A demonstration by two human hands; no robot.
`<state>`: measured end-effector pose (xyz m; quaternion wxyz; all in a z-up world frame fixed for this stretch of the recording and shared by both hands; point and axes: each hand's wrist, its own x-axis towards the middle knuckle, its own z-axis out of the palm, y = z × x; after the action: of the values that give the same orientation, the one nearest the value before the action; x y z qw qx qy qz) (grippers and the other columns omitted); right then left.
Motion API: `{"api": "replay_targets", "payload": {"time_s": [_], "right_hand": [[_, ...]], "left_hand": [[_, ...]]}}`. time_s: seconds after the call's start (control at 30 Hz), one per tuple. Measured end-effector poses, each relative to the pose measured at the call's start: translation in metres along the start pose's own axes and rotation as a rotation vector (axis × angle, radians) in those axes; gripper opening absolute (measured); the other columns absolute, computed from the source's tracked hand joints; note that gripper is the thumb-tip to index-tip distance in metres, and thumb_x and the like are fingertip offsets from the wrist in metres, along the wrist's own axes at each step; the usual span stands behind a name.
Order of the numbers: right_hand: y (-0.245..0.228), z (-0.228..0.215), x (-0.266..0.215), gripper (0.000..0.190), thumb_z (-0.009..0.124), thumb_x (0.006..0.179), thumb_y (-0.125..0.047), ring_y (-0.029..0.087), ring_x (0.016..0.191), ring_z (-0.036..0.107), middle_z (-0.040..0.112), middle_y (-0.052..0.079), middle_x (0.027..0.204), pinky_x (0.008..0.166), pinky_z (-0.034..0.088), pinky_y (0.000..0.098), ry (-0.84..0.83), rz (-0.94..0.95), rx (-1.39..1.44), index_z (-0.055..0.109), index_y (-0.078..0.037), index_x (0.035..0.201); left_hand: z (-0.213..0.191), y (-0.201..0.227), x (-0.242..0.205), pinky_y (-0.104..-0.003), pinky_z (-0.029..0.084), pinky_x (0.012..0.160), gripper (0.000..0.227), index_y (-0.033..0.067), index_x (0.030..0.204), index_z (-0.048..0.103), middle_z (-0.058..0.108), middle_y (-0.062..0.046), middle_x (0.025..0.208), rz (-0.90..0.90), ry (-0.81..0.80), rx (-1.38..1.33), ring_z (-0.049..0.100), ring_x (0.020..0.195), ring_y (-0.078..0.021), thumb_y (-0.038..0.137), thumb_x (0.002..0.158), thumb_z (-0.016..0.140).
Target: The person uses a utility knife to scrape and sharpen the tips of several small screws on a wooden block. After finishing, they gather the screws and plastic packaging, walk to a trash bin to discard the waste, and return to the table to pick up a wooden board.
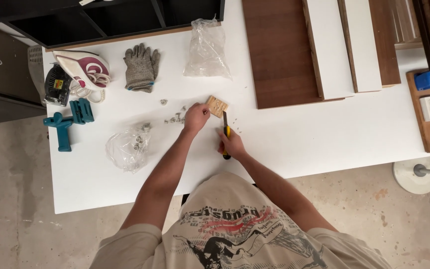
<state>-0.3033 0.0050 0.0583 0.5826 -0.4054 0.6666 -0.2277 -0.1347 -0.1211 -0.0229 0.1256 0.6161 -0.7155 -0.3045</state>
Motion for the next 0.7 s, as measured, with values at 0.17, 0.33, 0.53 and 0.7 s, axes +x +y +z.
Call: {"api": "replay_targets", "payload": {"time_s": [0.17, 0.33, 0.53, 0.7], "right_hand": [[0.027, -0.005, 0.011, 0.039, 0.054, 0.104, -0.05, 0.023, 0.072, 0.076, 0.075, 0.005, 0.067, 0.08, 0.059, 0.0376, -0.066, -0.083, -0.113, 0.055, -0.012, 0.094], [0.042, 0.002, 0.027, 0.036, 0.057, 0.106, -0.042, 0.026, 0.065, 0.075, 0.073, 0.012, 0.068, 0.07, 0.062, 0.0367, -0.042, -0.081, 0.13, 0.054, -0.008, 0.092], [0.034, -0.005, 0.056, 0.033, 0.055, 0.108, -0.039, 0.027, 0.08, 0.074, 0.076, 0.015, 0.082, 0.078, 0.058, 0.0381, 0.103, -0.241, 0.169, 0.059, -0.008, 0.095], [0.006, -0.03, 0.05, 0.029, 0.05, 0.11, -0.032, 0.024, 0.066, 0.072, 0.071, 0.013, 0.075, 0.062, 0.06, 0.0315, 0.157, -0.261, 0.604, 0.052, -0.009, 0.093]], "left_hand": [[-0.047, -0.004, -0.09, -0.035, 0.064, 0.069, 0.014, 0.0107, 0.1, 0.075, 0.073, -0.009, 0.088, 0.095, 0.401, -0.335, 0.075, 0.082, -0.0275, 0.015, 0.087, 0.079], [-0.117, -0.07, -0.179, -0.038, 0.062, 0.063, 0.016, 0.0082, 0.101, 0.074, 0.07, -0.017, 0.087, -0.065, 0.629, -0.195, 0.073, 0.078, -0.0357, 0.007, 0.085, 0.078], [-0.13, -0.162, -0.223, -0.031, 0.062, 0.064, 0.012, 0.0153, 0.094, 0.076, 0.069, 0.0, 0.082, -0.296, 0.648, 0.29, 0.073, 0.071, -0.0186, 0.017, 0.083, 0.082], [-0.119, -0.173, -0.213, -0.032, 0.063, 0.064, 0.014, 0.0175, 0.1, 0.081, 0.069, -0.001, 0.08, -0.331, 0.582, 0.497, 0.074, 0.07, -0.0195, 0.018, 0.086, 0.082]]}}
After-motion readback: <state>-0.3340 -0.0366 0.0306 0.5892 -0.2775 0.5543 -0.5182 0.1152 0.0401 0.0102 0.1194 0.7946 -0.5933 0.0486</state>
